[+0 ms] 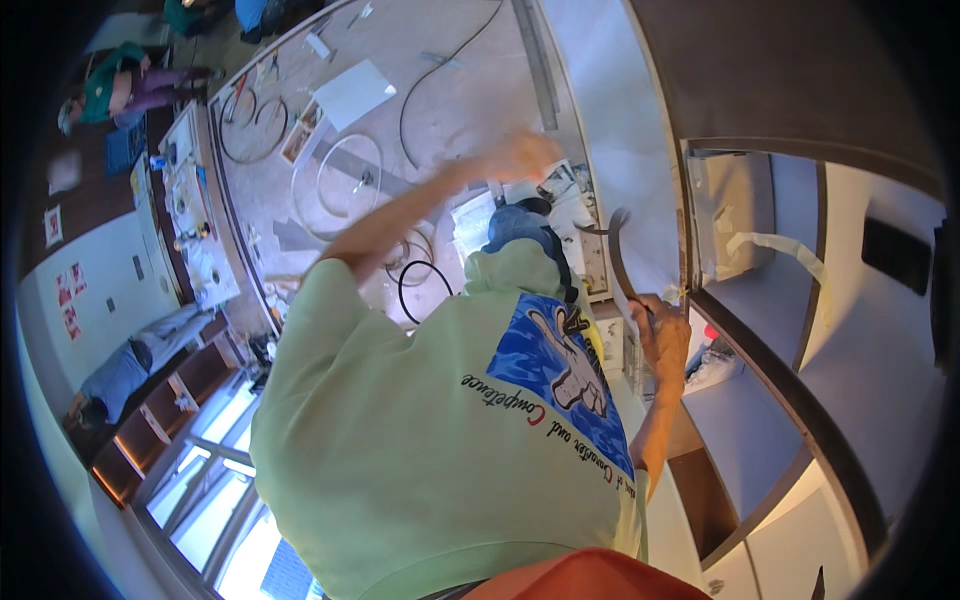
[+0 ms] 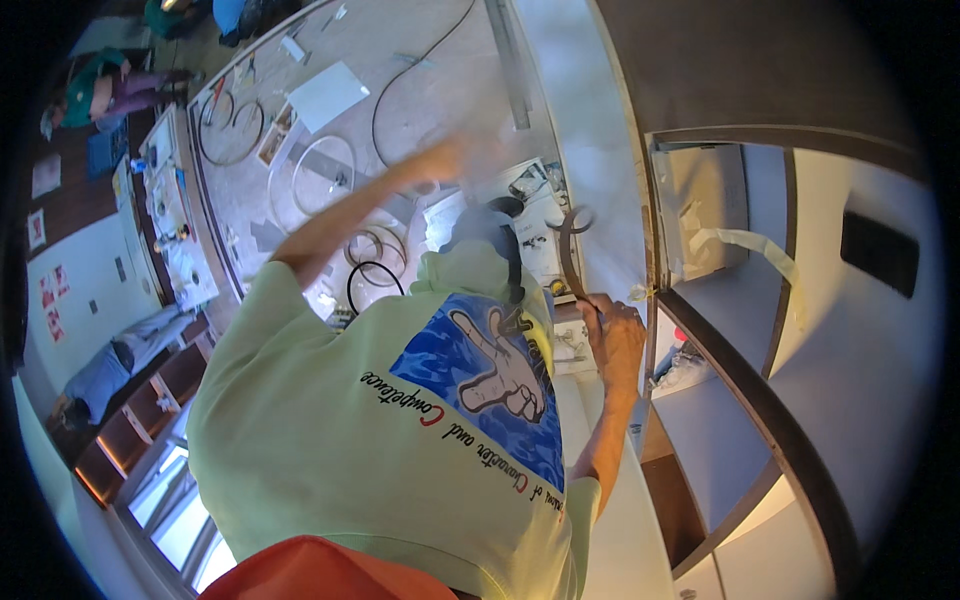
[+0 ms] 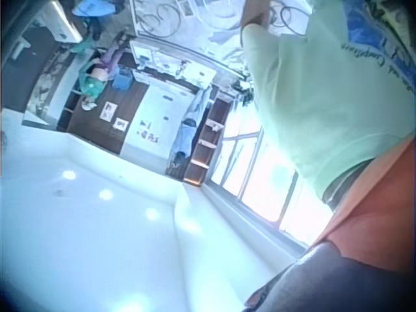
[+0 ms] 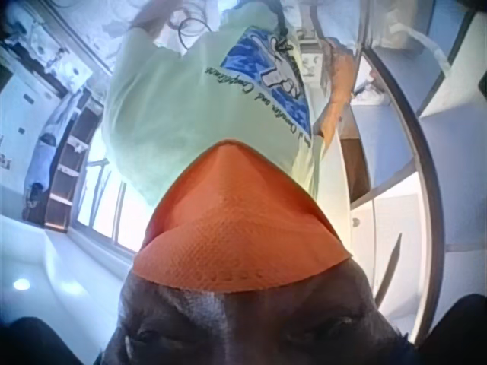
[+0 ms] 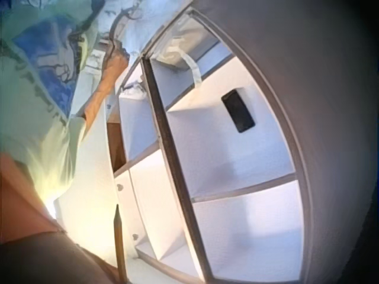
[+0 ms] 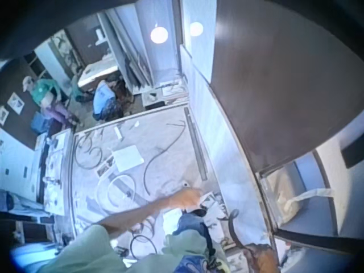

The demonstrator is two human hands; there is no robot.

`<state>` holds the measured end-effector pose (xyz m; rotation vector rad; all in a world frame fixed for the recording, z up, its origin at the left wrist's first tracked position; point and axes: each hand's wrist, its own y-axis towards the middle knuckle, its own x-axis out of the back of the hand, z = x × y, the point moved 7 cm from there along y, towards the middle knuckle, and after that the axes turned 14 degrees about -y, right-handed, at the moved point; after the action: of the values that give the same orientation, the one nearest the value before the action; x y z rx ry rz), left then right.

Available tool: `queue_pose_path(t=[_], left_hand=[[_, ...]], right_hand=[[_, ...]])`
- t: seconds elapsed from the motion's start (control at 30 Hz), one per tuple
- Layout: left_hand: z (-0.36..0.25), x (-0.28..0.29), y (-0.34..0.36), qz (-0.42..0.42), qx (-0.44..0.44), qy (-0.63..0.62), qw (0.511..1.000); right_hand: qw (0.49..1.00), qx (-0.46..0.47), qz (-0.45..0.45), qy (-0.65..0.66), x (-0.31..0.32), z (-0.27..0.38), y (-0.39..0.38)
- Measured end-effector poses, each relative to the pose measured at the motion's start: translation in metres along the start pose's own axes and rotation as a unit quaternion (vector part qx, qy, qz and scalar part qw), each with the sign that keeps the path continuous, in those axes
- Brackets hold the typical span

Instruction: The person cuts a flexible trim strip with scissors, tests its fit on a cabinet edge, then applies glue to the strip and presses it onto the cabinet. The person works on the floor while handling the trim and glue.

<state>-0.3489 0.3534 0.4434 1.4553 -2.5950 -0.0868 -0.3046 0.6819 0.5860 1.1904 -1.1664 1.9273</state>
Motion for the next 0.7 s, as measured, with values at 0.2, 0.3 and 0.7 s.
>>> queue_pose_path(t=[0.2, 0.3, 0.7], left_hand=[[-0.030, -0.191, 0.034, 0.074, 0.153, -0.355, 0.919], [-0.042, -0.207, 0.035, -0.075, 0.151, -0.481, 0.861], [-0.065, -0.298, -0.053, -0.213, 0.205, -0.392, 0.871]], right_hand=[[0.944, -0.093, 0.000, 0.318, -0.025, 0.014, 0.027], [0.906, -0.088, -0.013, 0.415, -0.057, 0.016, 0.022], [0.839, -0.034, 0.068, 0.539, -0.146, -0.006, -0.040]])
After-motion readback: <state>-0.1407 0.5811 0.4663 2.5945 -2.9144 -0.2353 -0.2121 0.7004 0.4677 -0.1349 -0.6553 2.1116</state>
